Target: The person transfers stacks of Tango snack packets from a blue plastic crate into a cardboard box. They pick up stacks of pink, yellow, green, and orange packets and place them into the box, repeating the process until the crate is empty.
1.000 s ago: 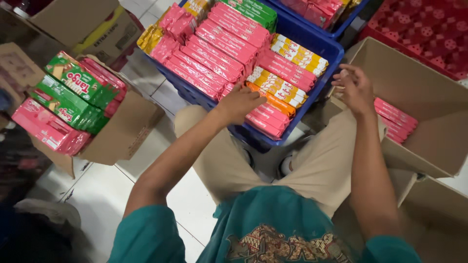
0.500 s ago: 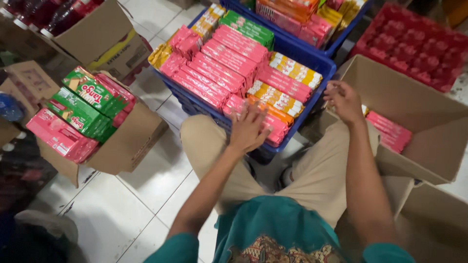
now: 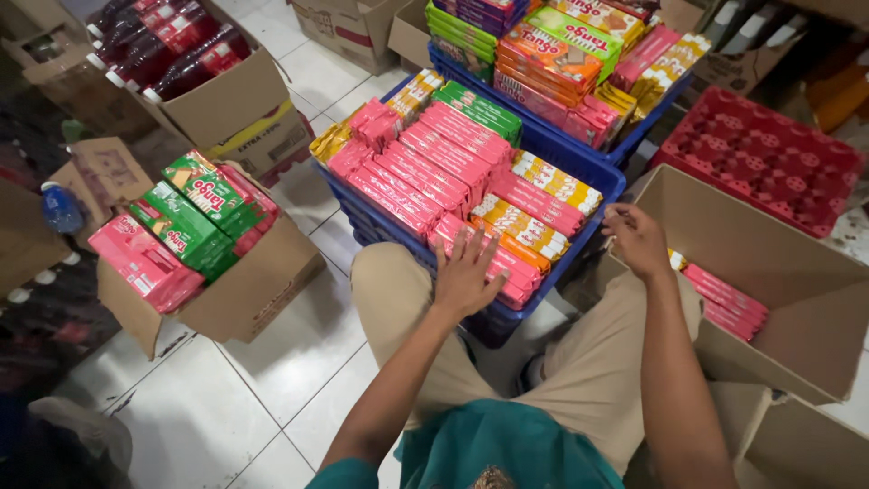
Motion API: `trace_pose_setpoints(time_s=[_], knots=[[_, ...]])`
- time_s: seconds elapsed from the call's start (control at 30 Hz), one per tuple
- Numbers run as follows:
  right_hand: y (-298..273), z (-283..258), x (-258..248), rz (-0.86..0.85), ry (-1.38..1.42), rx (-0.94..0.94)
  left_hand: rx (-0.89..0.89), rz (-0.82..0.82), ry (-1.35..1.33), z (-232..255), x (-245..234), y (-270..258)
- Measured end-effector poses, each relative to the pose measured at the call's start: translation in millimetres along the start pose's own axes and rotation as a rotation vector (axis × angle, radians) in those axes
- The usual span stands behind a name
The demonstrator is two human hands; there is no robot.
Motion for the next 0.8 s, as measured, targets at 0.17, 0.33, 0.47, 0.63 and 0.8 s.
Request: trace_pose_setpoints(time_s=[0.17, 0.33, 0.47, 0.63, 0.8], knots=[[2, 9, -9, 0.155, -0.05, -0.156, -0.029, -0.096, 0.005, 3, -12, 4], [-25, 26, -44, 0.391, -0.197, -0.169, -0.108, -0.29, 0.024, 12, -15, 6], [-30, 65, -86, 0.286, -0.405, 0.109, 0.054, -0.167, -0.042, 52, 19, 16], [-33, 142, -128, 0.105, -0.272, 0.294, 0.17, -0.204, -0.445, 135, 70, 57], [-32, 282, -178, 0.049, -0.546, 0.333, 0.19, -0.195, -0.712, 182, 139, 114]])
Point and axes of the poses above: each hand's wrist, its own y-axis towards the middle knuckle, its own x-axis out of the palm, z = x × y, the point moved 3 cm from there along y, towards the middle knuckle, and after that the axes turned 3 degrees about x, right-handed, at the moved point
